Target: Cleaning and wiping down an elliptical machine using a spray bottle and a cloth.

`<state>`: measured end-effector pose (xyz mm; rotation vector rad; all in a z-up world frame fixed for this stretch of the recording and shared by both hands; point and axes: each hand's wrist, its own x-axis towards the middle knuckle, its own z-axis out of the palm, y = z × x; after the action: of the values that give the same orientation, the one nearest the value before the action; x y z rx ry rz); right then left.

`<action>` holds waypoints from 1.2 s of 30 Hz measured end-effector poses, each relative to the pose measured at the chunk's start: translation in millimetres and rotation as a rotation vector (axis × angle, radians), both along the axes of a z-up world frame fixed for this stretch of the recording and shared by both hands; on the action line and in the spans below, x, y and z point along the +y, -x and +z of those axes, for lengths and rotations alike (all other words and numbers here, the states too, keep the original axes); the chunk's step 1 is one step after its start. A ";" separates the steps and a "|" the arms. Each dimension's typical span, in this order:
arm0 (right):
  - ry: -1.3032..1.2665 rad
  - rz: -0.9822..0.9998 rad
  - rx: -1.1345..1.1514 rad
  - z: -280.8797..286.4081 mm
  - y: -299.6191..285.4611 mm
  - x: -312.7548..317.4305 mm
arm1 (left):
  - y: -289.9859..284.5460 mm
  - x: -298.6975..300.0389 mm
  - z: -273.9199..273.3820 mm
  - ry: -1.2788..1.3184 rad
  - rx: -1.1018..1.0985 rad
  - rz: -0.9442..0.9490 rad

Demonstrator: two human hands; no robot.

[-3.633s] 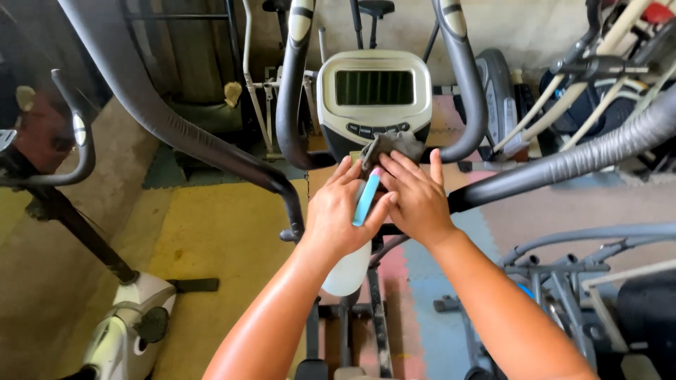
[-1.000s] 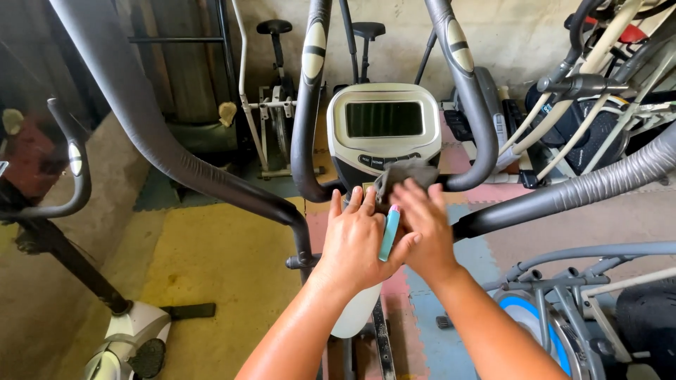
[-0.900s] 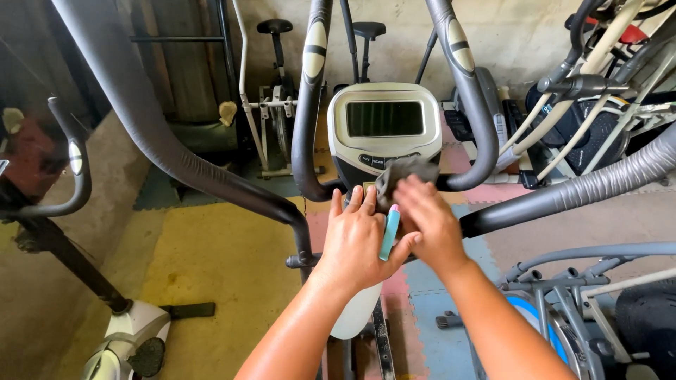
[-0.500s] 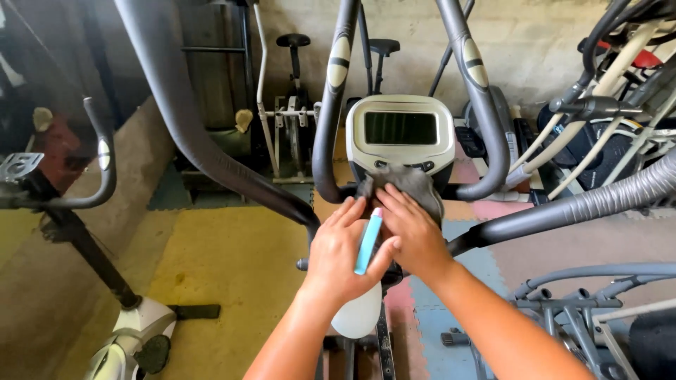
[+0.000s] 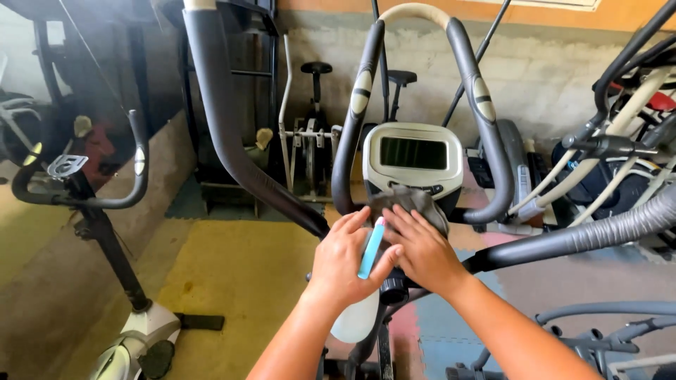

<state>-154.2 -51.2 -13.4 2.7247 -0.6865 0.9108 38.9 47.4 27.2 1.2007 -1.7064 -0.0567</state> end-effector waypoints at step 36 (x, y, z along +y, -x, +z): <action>0.185 -0.102 -0.277 8.4 -34.4 -73.6 | 16.9 -33.7 28.9 0.006 -0.131 -0.036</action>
<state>-119.8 -124.8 -5.0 2.4042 -0.7402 1.2723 21.9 13.7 56.1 1.1909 -1.8408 0.0056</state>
